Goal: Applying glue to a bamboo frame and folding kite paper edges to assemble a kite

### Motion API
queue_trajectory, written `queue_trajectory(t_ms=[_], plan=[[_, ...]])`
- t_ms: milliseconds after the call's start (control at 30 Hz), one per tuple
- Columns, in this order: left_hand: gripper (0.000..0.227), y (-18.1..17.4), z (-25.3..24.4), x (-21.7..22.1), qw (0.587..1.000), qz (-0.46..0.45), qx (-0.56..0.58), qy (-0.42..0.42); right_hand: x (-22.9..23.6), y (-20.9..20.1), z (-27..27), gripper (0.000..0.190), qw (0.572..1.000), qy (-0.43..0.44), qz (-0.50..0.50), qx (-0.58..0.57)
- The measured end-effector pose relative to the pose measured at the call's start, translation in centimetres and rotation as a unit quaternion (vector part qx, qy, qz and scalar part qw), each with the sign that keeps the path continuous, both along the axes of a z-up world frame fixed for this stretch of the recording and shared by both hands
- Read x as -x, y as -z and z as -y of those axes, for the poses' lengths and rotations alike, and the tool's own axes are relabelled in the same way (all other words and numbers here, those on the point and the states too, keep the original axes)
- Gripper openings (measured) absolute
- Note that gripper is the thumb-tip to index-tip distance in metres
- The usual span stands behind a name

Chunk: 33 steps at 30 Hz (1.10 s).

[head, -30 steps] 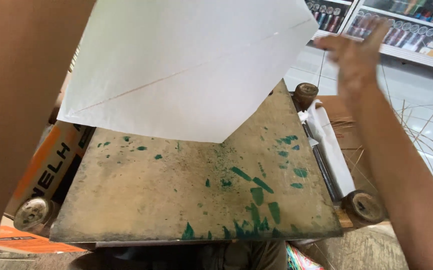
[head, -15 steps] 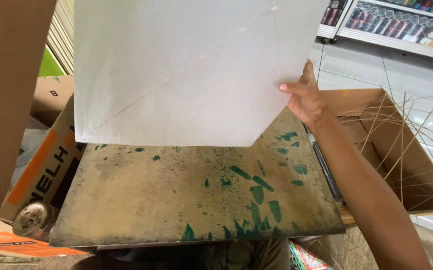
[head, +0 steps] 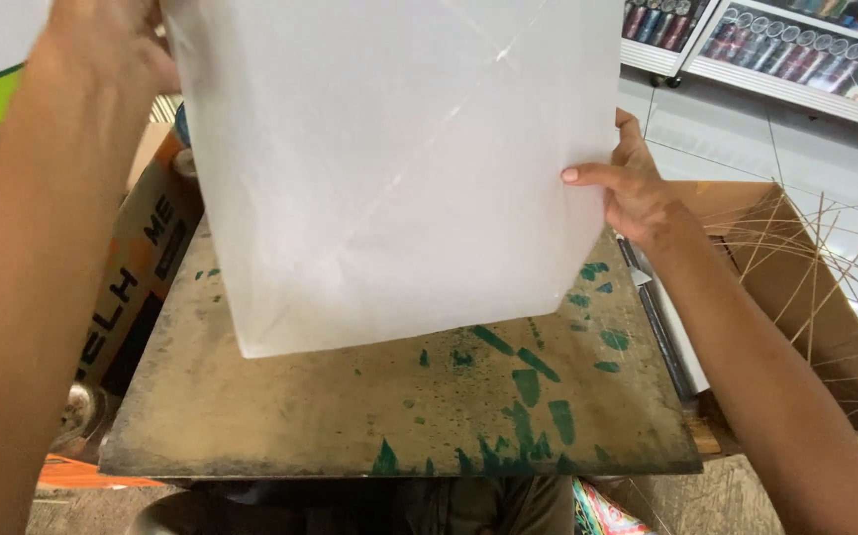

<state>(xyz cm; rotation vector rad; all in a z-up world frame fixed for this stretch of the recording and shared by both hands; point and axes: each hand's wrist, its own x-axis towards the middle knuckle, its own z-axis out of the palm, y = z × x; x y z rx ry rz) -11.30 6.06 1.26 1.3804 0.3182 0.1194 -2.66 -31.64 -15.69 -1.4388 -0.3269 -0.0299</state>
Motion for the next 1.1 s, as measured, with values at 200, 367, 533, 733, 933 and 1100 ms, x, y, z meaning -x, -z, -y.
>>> queue_trajectory(t_ms=[200,367,533,733,933,1100], plan=[[0.044,6.4,-5.7,-1.5,0.998,-0.008,0.05,-0.04,2.5,-3.9,-1.2,0.09,0.991,-0.028,-0.06,0.12],[0.051,9.0,-8.1,-3.1,0.997,0.036,0.064,0.004,2.9,-6.1,-1.7,0.095,0.978,-0.003,-0.086,0.189],[0.026,9.1,-9.5,-4.8,0.99,0.098,0.105,-0.01,2.9,-8.1,-2.7,0.101,0.966,0.048,-0.102,0.234],[0.014,9.4,-9.8,-5.0,0.99,0.122,0.066,0.035,1.5,-8.0,-1.3,0.098,0.966,0.05,-0.094,0.236],[0.034,9.4,-8.1,-1.9,0.996,0.048,-0.003,0.08,1.8,-8.4,-1.7,0.105,0.954,0.033,-0.122,0.271],[0.047,13.2,-8.9,-1.7,0.993,0.006,0.008,0.119,2.4,-8.3,-3.3,0.094,0.92,0.047,-0.207,0.33]])
